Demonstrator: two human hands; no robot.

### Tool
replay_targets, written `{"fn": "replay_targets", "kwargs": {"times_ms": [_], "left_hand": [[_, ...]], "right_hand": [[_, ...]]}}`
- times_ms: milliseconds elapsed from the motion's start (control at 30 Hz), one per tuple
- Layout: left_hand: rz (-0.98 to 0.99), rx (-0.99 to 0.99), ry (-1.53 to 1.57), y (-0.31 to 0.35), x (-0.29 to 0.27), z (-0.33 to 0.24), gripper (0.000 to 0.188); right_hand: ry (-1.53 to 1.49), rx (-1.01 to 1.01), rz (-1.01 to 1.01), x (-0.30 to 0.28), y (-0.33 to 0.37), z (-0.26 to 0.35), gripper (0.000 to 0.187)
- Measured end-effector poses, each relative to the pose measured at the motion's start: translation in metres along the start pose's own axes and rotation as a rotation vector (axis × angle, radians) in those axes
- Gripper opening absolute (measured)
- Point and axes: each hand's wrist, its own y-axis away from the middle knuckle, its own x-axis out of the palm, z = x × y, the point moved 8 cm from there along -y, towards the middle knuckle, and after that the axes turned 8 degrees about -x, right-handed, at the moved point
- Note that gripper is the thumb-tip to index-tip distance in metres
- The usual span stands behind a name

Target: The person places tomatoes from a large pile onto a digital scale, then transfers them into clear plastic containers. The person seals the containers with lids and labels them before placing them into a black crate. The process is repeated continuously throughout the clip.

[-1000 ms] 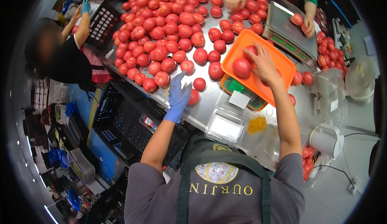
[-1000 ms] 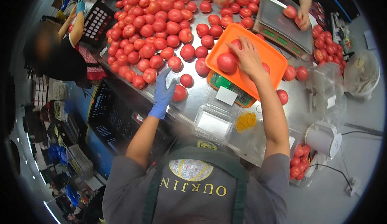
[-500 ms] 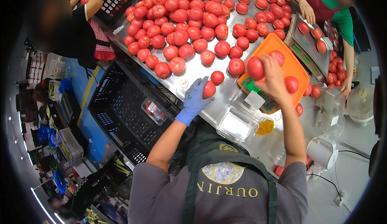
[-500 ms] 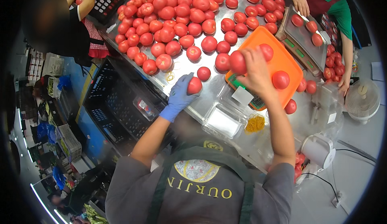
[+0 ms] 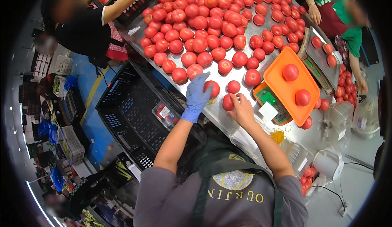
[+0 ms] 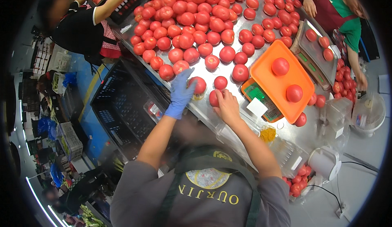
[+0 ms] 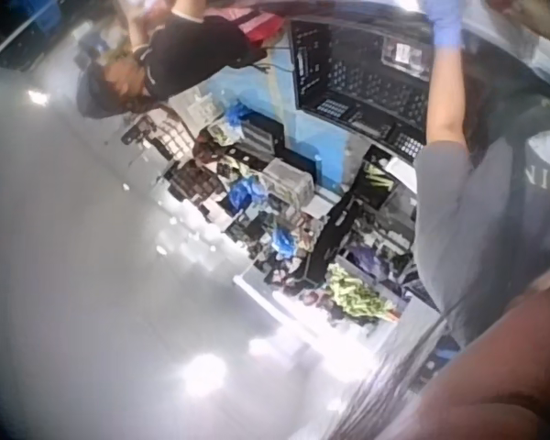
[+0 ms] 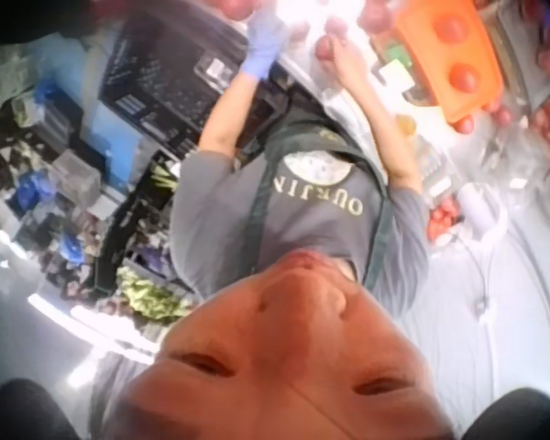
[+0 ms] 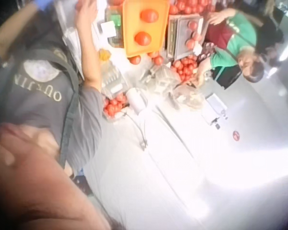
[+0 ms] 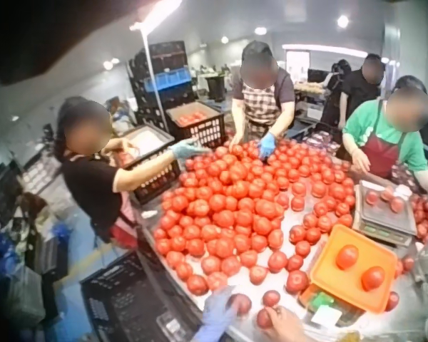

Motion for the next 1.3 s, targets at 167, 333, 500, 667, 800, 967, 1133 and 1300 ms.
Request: {"fn": "replay_targets", "kwargs": {"times_ms": [167,333,500,667,800,967,1133,1300], "left_hand": [[-0.012,-0.086,0.139,-0.049,-0.016,-0.004,0.035],[0.27,0.149,-0.106,-0.095,0.094,-0.069,0.067],[0.524,-0.009,-0.288,-0.122,0.183,-0.037,0.073],[0.101,0.044,0.012,-0.115,0.12,-0.105,0.075],[0.411,0.583,-0.048,-0.063,0.137,-0.242,0.078],[0.337,1.083,-0.121,-0.026,0.192,-0.272,0.075],[0.428,0.495,0.291,-0.04,0.104,-0.224,0.064],[0.616,-0.25,0.202,0.072,0.116,-0.083,0.061]], "right_hand": [[-0.193,0.111,-0.079,-0.037,0.042,-0.001,0.039],[-0.382,0.097,-0.111,-0.04,0.058,0.027,0.027],[-0.372,0.168,-0.129,-0.049,0.092,0.018,0.026],[-0.362,0.378,-0.319,-0.072,0.16,-0.013,0.02],[-0.413,0.463,-0.29,-0.075,0.167,-0.018,0.017],[-0.434,0.372,-0.394,-0.084,0.162,-0.027,0.018],[-0.33,0.686,-0.619,-0.07,0.244,-0.074,0.027],[-0.849,0.973,-0.653,0.001,0.282,-0.117,0.028]]}}
